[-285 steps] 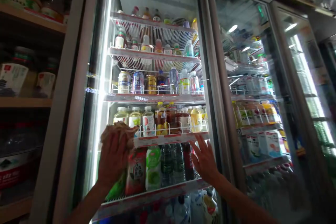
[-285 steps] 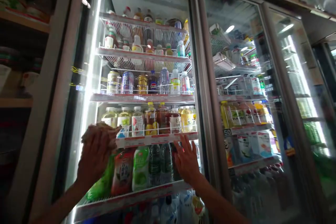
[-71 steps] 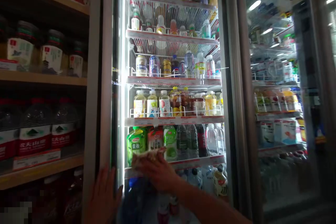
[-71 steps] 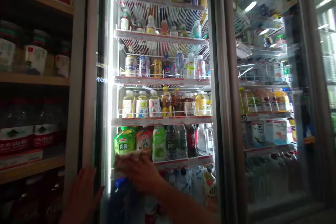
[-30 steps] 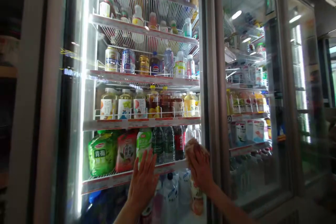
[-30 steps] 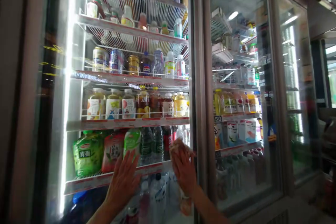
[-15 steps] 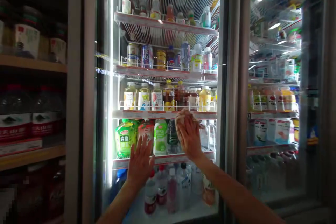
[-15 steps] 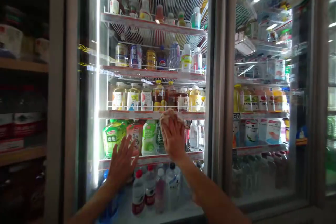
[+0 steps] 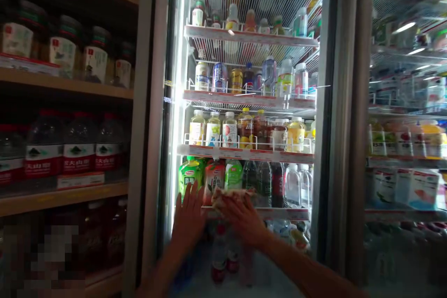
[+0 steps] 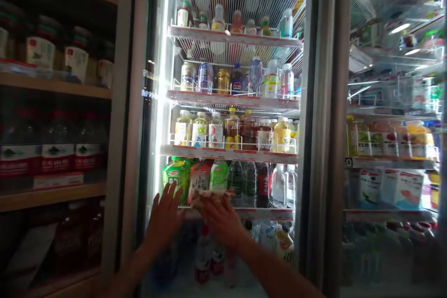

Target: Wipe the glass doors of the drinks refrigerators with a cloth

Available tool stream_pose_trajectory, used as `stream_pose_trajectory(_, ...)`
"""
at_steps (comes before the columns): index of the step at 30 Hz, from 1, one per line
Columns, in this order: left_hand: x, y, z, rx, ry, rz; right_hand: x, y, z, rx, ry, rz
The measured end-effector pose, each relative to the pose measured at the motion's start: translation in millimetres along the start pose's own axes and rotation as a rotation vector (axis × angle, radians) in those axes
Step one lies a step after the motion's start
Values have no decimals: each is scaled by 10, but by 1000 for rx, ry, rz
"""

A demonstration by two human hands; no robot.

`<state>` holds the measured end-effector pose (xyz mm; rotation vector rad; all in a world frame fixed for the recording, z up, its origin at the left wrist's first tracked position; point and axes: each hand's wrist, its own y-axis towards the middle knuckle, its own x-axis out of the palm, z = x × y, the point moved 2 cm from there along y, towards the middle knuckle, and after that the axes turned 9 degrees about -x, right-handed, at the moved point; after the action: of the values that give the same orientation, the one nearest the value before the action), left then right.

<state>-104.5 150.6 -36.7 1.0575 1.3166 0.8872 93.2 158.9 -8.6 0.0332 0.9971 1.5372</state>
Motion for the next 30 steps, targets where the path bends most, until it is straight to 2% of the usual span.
stream_pose_trajectory(1,-10,-8,-37,-18,5,7,-11,57,5,13,6,8)
stream_pose_trajectory(4,-38,-29,-130,-41,18,13,-45,246,79,247,-17,83)
stream_pose_trajectory(5,-45,-46,-158,-41,23,3,-30,283,63,278,-14,94)
stream_pose_trajectory(6,-51,-72,-186,-38,26,-10,2,302,12,246,4,81)
stream_pose_trajectory(9,-80,-181,-296,-52,44,-57,111,308,-243,-38,107,-24)
stream_pose_trajectory(10,-95,-218,-341,-66,56,-70,119,334,-295,-85,128,-44)
stream_pose_trajectory(11,-112,-250,-388,-85,71,-82,107,391,-310,-76,134,-42)
stream_pose_trajectory(14,-161,-319,-528,-150,111,-132,44,690,-226,135,103,49)
stream_pose_trajectory(16,-190,-365,-610,-187,120,-175,84,853,-249,171,104,89)
stream_pose_trajectory(21,-275,-531,-764,-249,133,-252,374,940,-710,-244,208,13)
stream_pose_trajectory(22,-295,-553,-784,-257,131,-254,391,985,-753,-240,211,21)
stream_pose_trajectory(26,-368,-542,-824,-281,114,-249,365,1210,-732,10,165,98)
stream_pose_trajectory(28,-396,-507,-826,-291,106,-259,385,1161,-761,-50,177,79)
stream_pose_trajectory(30,-415,-476,-807,-292,92,-274,407,996,-798,-216,198,45)
